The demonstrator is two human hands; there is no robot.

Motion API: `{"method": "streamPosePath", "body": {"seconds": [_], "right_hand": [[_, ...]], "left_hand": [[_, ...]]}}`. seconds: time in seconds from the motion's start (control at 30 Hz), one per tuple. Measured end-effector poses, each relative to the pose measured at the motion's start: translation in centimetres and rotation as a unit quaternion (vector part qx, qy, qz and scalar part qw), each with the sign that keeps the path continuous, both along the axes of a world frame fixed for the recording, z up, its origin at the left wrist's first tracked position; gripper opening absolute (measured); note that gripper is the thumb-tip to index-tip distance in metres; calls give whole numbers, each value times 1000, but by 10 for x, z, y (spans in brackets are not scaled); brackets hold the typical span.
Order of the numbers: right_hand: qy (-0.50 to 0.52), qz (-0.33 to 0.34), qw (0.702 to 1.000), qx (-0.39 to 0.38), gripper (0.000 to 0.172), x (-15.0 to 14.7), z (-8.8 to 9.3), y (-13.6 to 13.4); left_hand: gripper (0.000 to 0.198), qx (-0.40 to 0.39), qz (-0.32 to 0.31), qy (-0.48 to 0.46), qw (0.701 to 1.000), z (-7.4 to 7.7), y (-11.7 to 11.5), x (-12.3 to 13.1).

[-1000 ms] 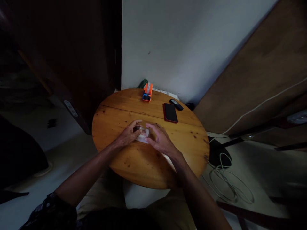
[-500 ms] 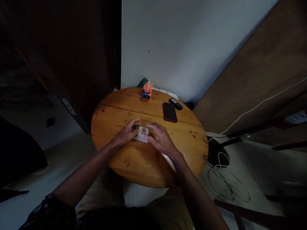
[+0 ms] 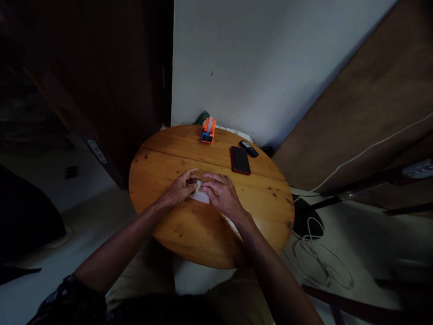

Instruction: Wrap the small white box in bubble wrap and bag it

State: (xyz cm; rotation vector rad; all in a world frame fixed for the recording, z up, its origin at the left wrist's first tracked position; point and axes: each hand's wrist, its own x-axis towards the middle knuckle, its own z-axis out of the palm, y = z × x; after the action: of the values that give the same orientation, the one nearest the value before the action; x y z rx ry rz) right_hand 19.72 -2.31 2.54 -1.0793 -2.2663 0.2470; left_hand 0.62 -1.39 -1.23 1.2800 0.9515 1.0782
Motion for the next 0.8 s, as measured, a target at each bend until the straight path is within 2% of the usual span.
{"method": "streamPosePath", "body": {"seconds": [0.13,0.27,0.47,0.6,0.8], "right_hand": [[51,-28,998,-5,16,-6,-1,0],[99,-28,994,-35,17,-6,3,2],[140,-37,983,-116,18,-7,9,14],[165,-56,973,-149,18,-5,7,25],[188,-22,968,-165,26,4,-2,25]], "left_hand": [[61,4,2,-1,1000,1,0,-1],[62,-9,4,-4,1000,3,-1,1],[63,-18,14,-5,1000,5,-2,2],[62,-17,11,-4,1000,4,-1,2],[62,-2,6,-6,1000,0,0,2]]}}
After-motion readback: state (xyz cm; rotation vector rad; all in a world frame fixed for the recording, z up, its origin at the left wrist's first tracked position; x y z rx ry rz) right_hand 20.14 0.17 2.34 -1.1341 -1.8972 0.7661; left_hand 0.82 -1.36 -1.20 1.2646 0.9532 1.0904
